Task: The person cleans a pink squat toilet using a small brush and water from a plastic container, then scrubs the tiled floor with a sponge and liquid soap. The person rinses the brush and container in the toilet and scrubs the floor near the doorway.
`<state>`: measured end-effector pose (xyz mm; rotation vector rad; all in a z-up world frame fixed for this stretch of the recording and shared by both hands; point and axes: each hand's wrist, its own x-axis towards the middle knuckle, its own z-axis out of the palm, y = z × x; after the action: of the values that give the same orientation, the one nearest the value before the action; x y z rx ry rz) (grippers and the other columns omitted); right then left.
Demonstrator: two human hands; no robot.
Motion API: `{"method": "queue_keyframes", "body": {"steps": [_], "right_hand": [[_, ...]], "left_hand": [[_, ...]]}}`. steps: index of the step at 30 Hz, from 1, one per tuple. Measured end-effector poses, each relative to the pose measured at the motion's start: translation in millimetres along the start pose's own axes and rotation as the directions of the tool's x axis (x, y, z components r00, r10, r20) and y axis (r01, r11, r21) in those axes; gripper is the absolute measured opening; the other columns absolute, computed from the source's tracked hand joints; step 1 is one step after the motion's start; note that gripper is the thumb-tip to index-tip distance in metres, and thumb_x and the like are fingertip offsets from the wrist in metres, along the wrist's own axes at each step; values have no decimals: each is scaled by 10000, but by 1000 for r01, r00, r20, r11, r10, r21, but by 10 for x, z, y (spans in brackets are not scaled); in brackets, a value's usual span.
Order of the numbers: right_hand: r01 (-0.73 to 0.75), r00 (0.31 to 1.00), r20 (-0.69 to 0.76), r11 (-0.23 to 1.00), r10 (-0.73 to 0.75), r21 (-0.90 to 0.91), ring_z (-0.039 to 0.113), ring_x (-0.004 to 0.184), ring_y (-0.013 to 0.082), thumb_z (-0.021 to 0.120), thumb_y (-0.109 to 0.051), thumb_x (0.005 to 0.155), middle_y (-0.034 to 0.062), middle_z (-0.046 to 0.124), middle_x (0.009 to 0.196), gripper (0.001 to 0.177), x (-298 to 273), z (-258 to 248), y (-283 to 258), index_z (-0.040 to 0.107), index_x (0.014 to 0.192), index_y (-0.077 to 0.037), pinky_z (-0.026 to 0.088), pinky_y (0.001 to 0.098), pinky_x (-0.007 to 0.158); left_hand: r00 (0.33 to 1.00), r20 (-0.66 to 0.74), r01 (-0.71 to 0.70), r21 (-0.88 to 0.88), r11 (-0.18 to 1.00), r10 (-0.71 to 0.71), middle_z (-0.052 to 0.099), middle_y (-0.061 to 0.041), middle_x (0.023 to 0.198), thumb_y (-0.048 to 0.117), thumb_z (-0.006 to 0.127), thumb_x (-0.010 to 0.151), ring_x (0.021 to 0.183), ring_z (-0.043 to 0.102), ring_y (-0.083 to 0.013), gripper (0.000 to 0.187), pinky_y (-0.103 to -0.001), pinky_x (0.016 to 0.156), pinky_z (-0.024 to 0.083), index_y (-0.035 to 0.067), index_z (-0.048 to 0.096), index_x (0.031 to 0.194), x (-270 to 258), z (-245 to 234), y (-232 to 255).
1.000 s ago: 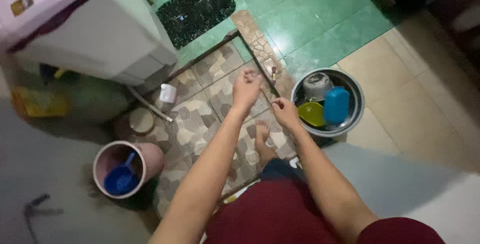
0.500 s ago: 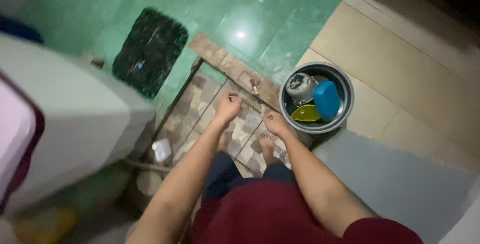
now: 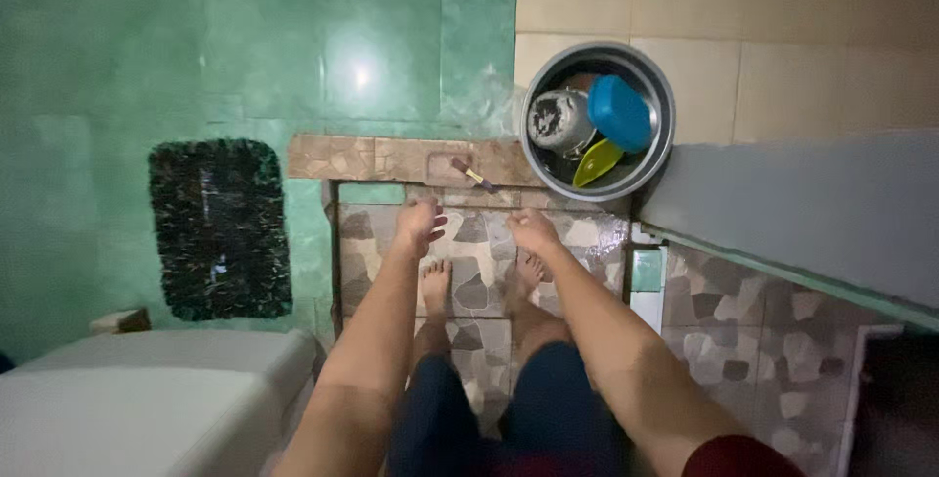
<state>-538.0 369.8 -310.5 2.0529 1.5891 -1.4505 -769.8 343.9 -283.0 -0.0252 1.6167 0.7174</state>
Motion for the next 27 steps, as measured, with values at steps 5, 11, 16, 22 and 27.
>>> {"method": "queue_keyframes", "body": {"steps": [5, 11, 16, 22, 27], "right_hand": [[3, 998, -66, 1000, -4, -20, 491, 1087, 360, 567, -445, 764, 225, 520, 1164, 621, 789, 593, 277, 437, 1216, -39, 376, 391, 914], [93, 983, -158, 995, -98, -37, 512, 1066, 386, 586, -410, 765, 265, 536, 1129, 625, 1732, 1103, 503, 420, 1221, -17, 399, 413, 899], [46, 983, -174, 993, -65, -109, 527, 1007, 408, 616, -378, 789, 278, 549, 1063, 546, 2369, 1367, 547, 465, 1138, 14, 418, 445, 854], [264, 949, -145, 957, -280, -120, 594, 857, 350, 603, -324, 768, 202, 615, 928, 340, 2793, 1593, 625, 588, 943, -33, 461, 433, 740], [297, 917, -225, 941, -328, -160, 596, 774, 353, 615, -273, 785, 188, 621, 810, 227, 2725, 1619, 567, 635, 849, -56, 464, 429, 675]], "left_hand": [[1000, 0, 17, 17, 1000, -17, 595, -137, 1020, 197, 543, 815, 843, 612, -250, 342, -400, 691, 500, 15, 490, 1100, 1060, -49, -571], [995, -9, 96, 16, 995, -96, 612, -127, 1008, 223, 556, 805, 821, 604, -260, 372, -398, 660, 477, 17, 544, 1115, 2690, 63, -1373], [983, -35, 175, -146, 974, -182, 552, -135, 1012, 197, 524, 820, 799, 573, -278, 354, -417, 644, 443, 65, 510, 1148, 3826, 267, -1852], [966, -203, 99, -272, 957, -158, 547, -124, 856, 109, 504, 794, 671, 542, -249, 201, -385, 539, 409, 46, 514, 985, 4552, 436, -2073], [964, -262, -21, -212, 977, -36, 544, -115, 725, 35, 487, 773, 565, 517, -225, 81, -359, 451, 380, 31, 517, 848, 4485, 398, -2035]]}}
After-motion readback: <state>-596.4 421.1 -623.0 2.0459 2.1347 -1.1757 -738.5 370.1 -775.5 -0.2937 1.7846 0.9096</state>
